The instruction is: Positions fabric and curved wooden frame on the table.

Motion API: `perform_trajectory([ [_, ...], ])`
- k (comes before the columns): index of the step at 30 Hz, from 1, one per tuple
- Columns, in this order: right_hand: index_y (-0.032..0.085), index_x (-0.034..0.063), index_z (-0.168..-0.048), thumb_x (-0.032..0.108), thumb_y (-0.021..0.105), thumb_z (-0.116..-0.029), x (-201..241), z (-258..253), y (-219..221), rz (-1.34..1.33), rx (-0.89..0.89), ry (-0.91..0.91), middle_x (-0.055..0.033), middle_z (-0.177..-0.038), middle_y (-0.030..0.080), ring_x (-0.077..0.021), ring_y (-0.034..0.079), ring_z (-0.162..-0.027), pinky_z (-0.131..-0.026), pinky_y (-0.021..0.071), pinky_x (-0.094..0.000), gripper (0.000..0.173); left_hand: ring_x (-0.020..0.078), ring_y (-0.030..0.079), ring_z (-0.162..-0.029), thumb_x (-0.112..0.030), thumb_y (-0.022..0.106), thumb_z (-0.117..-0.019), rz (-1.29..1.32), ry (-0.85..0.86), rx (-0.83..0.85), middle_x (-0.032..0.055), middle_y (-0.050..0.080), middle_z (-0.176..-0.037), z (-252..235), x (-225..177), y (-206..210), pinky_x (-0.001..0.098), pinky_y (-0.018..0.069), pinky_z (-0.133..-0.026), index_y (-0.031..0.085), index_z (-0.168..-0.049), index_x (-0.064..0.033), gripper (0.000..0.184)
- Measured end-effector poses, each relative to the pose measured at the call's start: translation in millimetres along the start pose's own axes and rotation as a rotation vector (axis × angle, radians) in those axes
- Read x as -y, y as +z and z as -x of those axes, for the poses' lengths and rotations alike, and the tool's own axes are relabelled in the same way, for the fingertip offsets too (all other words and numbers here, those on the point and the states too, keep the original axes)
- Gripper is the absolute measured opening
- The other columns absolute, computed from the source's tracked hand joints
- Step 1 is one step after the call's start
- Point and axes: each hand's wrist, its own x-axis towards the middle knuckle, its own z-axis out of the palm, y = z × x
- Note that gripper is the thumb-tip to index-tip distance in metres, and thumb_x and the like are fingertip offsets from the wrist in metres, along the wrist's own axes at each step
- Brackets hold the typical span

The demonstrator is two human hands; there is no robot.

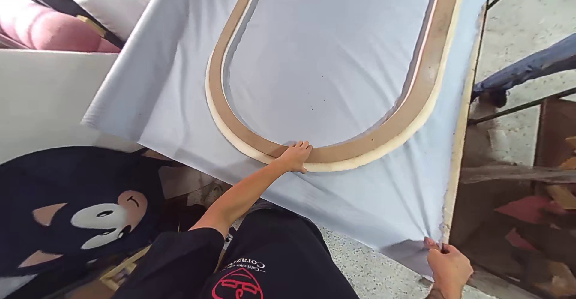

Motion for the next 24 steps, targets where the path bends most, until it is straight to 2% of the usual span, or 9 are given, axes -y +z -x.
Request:
perform_trajectory([
  [4, 0.07, -0.0078, -0.102, 0.031, 0.071, -0.0955, 6.0, 2.3, 0.2, -0.002, -0.025, 0.007, -0.0362, -0.103, 0.066, -0.0537, 0.062, -0.104, -0.092, 0.0433, -0.0733, 0.039, 0.0416, 0.033, -0.149, -0.046, 0.089, -0.0722, 0.029, -0.002, -0.057, 0.02, 0.036, -0.161, 3.3, -3.7, 12.5, 0.0686, 0.0223, -0.12, 0.031, -0.159, -0.0061, 0.112],
  [8, 0.071, -0.0061, -0.096, 0.03, 0.073, -0.0941, 0.9, -1.5, 2.2, 0.034, -0.033, 0.018, -0.0342, -0.099, 0.068, -0.0519, 0.064, -0.1, -0.089, 0.0446, -0.0729, 0.036, 0.0357, 0.015, -0.158, -0.058, 0.078, -0.081, 0.099, -0.01, -0.319, 0.0111, 0.019, -0.172, 43.2, 7.4, 41.6, 0.0699, 0.0045, -0.123, 0.029, -0.163, -0.0163, 0.104],
  [10, 0.07, -0.0073, -0.101, 0.02, 0.073, -0.0893, 3.3, 3.3, -0.5, 0.082, -0.046, 0.044, -0.0364, -0.104, 0.067, -0.0543, 0.063, -0.103, -0.088, 0.0461, -0.074, 0.03, 0.0312, 0.018, -0.158, -0.058, 0.068, -0.0912, 0.149, -0.015, -0.517, 0.0097, 0.026, -0.17, 81.9, 17.2, 58.2, 0.064, 0.0088, -0.126, 0.042, -0.157, -0.0161, 0.082],
  [12, 0.063, -0.0085, -0.122, 0.013, 0.075, -0.0824, 24.9, 14.1, -9.5, 0.066, -0.088, 0.082, -0.0407, -0.123, 0.057, -0.0579, 0.055, -0.119, -0.098, 0.0444, -0.0733, 0.047, 0.0311, 0.027, -0.155, -0.05, 0.06, -0.0994, 0.229, -0.095, -0.66, 0.0127, 0.036, -0.164, 123.4, 34.4, 73.6, 0.058, 0.0171, -0.127, 0.053, -0.149, -0.0115, 0.063],
  [15, 0.053, -0.0061, -0.14, 0.014, 0.074, -0.0829, 87.7, 49.0, -15.7, -0.017, -0.182, -0.025, -0.0388, -0.14, 0.049, -0.0553, 0.047, -0.132, -0.107, 0.0426, -0.0679, 0.064, 0.0331, 0.03, -0.154, -0.054, 0.053, -0.1015, 0.292, -0.314, -0.564, 0.0161, 0.038, -0.163, 191.1, 74.4, 101.5, 0.0594, 0.0192, -0.126, 0.052, -0.148, -0.0069, 0.067],
  [19, 0.057, -0.0008, -0.139, 0.028, 0.06, -0.0992, 206.4, 71.7, 36.9, -0.08, -0.061, -0.403, -0.0274, -0.142, 0.055, -0.04, 0.051, -0.136, -0.113, 0.0444, -0.0535, 0.049, 0.0308, 0.043, -0.147, -0.064, 0.071, -0.0861, 0.265, -0.209, -0.387, 0.0103, 0.052, -0.154, 245.5, 124.6, 117.7, 0.0576, 0.0276, -0.123, 0.059, -0.142, -0.0091, 0.079],
  [20, 0.059, 0.0009, -0.138, 0.032, 0.058, -0.1009, 244.1, 80.5, 55.7, -0.092, 0.01, -0.51, -0.0243, -0.143, 0.056, -0.0361, 0.052, -0.137, -0.114, 0.0443, -0.05, 0.048, 0.0322, 0.044, -0.145, -0.059, 0.079, -0.0811, 0.244, -0.173, -0.35, 0.0099, 0.054, -0.151, 251.4, 126.8, 116.7, 0.0594, 0.0271, -0.123, 0.06, -0.142, -0.0116, 0.08],
  [22, 0.059, 0.0055, -0.14, 0.038, 0.056, -0.1026, 318.4, 96.4, 92.3, -0.096, 0.162, -0.706, -0.0182, -0.147, 0.055, -0.0301, 0.051, -0.139, -0.116, 0.044, -0.0456, 0.049, 0.0337, 0.042, -0.146, -0.035, 0.087, -0.08, 0.194, -0.103, -0.285, 0.0103, 0.054, -0.151, 249.2, 122.9, 119.8, 0.0615, 0.0229, -0.124, 0.06, -0.143, -0.0162, 0.071],
  [24, 0.056, 0.008, -0.144, 0.047, 0.054, -0.1033, 380.2, 106.7, 128.2, -0.062, 0.29, -0.879, -0.0152, -0.154, 0.049, -0.0279, 0.048, -0.143, -0.117, 0.0421, -0.0457, 0.057, 0.0346, 0.047, -0.142, -0.02, 0.075, -0.0904, 0.147, -0.049, -0.337, 0.0129, 0.059, -0.143, 242.8, 121.6, 132.0, 0.0569, 0.0289, -0.123, 0.065, -0.136, -0.0142, 0.047],
])
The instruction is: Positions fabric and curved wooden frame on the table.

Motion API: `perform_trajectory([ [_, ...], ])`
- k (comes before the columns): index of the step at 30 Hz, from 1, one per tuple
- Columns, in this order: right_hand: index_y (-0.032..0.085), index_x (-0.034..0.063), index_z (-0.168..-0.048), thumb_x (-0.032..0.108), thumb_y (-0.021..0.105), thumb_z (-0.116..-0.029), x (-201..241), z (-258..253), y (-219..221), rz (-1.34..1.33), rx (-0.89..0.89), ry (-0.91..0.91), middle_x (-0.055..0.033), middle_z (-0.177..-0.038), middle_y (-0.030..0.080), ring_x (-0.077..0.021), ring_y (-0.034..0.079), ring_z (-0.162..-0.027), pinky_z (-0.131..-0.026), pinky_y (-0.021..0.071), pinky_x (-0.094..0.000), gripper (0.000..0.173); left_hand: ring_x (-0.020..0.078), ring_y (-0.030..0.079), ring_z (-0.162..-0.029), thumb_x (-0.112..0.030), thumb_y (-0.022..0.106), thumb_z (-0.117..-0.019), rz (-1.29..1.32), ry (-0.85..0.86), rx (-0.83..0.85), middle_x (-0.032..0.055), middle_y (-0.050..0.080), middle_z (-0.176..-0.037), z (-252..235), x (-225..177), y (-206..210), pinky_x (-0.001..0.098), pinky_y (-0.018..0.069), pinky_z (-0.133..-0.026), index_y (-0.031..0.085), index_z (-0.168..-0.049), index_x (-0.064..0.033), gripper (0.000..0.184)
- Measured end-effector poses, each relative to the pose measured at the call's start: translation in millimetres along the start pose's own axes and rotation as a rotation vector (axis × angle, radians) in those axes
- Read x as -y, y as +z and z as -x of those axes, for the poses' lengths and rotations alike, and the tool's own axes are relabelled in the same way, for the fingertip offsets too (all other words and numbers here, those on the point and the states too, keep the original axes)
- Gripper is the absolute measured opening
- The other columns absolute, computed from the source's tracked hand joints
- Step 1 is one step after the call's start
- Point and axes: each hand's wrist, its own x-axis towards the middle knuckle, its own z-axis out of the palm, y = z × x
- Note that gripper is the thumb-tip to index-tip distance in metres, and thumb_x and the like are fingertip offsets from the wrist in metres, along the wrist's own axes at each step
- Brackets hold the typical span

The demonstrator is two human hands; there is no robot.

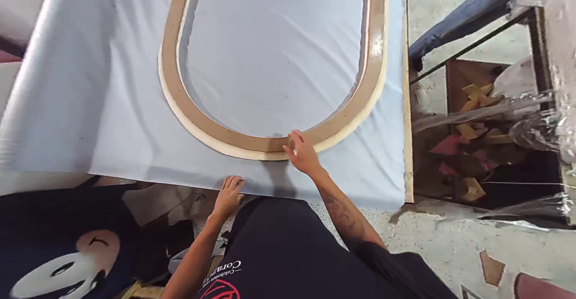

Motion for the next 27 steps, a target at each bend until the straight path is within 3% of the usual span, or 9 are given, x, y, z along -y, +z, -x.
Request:
perform_trajectory([
  [2, 0.053, 0.0063, -0.147, 0.052, 0.052, -0.1034, 24.3, -44.6, 20.8, 0.021, 0.097, -0.096, -0.0173, -0.159, 0.044, -0.0312, 0.043, -0.147, -0.12, 0.0374, -0.049, 0.063, 0.0312, 0.061, -0.128, -0.019, 0.059, -0.1022, -0.021, 0.083, -0.13, 0.0114, 0.07, -0.125, -3.8, 4.8, 6.9, 0.0515, 0.0422, -0.115, 0.073, -0.12, -0.0103, 0.024],
  [4, 0.049, 0.0045, -0.15, 0.054, 0.05, -0.1038, 35.8, -80.5, 32.0, 0.029, 0.149, -0.107, -0.0198, -0.16, 0.041, -0.0334, 0.04, -0.149, -0.121, 0.0356, -0.0504, 0.068, 0.0261, 0.068, -0.115, -0.019, 0.054, -0.1053, -0.001, 0.121, -0.223, 0.0077, 0.074, -0.112, -6.6, 13.3, 7.8, 0.046, 0.0499, -0.108, 0.077, -0.107, -0.0104, 0.025],
  [7, 0.045, 0.0058, -0.153, 0.057, 0.045, -0.1044, 26.6, -119.8, 47.0, 0.065, 0.186, -0.114, -0.0186, -0.163, 0.038, -0.0328, 0.034, -0.152, -0.123, 0.0329, -0.0501, 0.071, 0.0234, 0.069, -0.107, -0.015, 0.056, -0.1019, 0.079, 0.075, -0.166, 0.0061, 0.075, -0.102, -6.0, 18.3, 2.0, 0.0428, 0.0486, -0.108, 0.075, -0.1, -0.0106, 0.02],
  [11, 0.033, 0.0161, -0.162, 0.06, 0.036, -0.1054, -49.7, -176.1, 35.4, 0.305, 0.179, -0.203, -0.0074, -0.171, 0.026, -0.0301, 0.019, -0.159, -0.125, 0.0173, -0.0622, 0.072, 0.0246, 0.068, -0.105, -0.006, 0.064, -0.0937, 0.145, 0.038, -0.014, 0.0073, 0.073, -0.098, -10.1, 15.2, -12.0, 0.0448, 0.049, -0.107, 0.074, -0.098, -0.009, 0.01],
  [13, 0.032, 0.0154, -0.163, 0.059, 0.036, -0.1054, -98.4, -208.7, 0.0, 0.363, 0.043, -0.035, -0.0107, -0.17, 0.026, -0.0344, 0.019, -0.158, -0.122, 0.0181, -0.0686, 0.072, 0.0238, 0.068, -0.108, -0.008, 0.066, -0.0935, 0.112, -0.007, 0.076, 0.0067, 0.074, -0.102, -15.5, 9.2, -14.6, 0.0457, 0.0443, -0.112, 0.073, -0.1, -0.0102, 0.01],
  [16, 0.031, 0.0023, -0.16, 0.066, 0.039, -0.1002, -130.6, -263.2, -44.1, 0.362, -0.176, 0.284, -0.0281, -0.167, 0.021, -0.0504, 0.015, -0.155, -0.12, 0.0156, -0.0737, 0.088, 0.0249, 0.068, -0.11, -0.009, 0.07, -0.0915, 0.084, -0.081, 0.205, 0.007, 0.075, -0.105, -27.8, 8.2, -20.2, 0.0504, 0.039, -0.116, 0.074, -0.104, -0.0108, 0.013],
  [19, 0.033, 0.0059, -0.16, 0.066, 0.039, -0.1011, -113.8, -298.6, -32.9, 0.413, -0.153, -0.073, -0.0224, -0.167, 0.027, -0.0409, 0.019, -0.157, -0.125, 0.0153, -0.0658, 0.084, 0.0235, 0.069, -0.107, -0.008, 0.073, -0.0889, 0.133, -0.115, 0.241, 0.005, 0.075, -0.101, -34.9, 10.9, -21.4, 0.0515, 0.0415, -0.113, 0.076, -0.099, -0.0119, 0.011],
  [23, 0.035, 0.0185, -0.162, 0.068, 0.029, -0.1029, -86.0, -329.2, 13.7, 0.34, 0.149, -0.675, -0.0055, -0.17, 0.029, -0.0231, 0.02, -0.159, -0.13, 0.0099, -0.0559, 0.078, 0.0223, 0.069, -0.101, -0.007, 0.07, -0.0891, 0.163, -0.182, 0.114, 0.0023, 0.073, -0.096, -26.5, 3.2, -8.2, 0.0562, 0.0453, -0.106, 0.076, -0.093, -0.0158, 0.011],
  [27, 0.036, 0.019, -0.161, 0.065, 0.024, -0.1042, -135.6, -426.9, -14.9, 0.366, 0.035, -0.626, -0.0055, -0.169, 0.03, -0.0266, 0.023, -0.158, -0.127, 0.0111, -0.0616, 0.075, 0.0191, 0.07, -0.1, -0.011, 0.069, -0.0905, 0.276, -0.286, 0.217, -0.0008, 0.075, -0.096, -39.6, -0.4, -28.4, 0.0561, 0.0453, -0.105, 0.078, -0.092, -0.0179, 0.011],
])
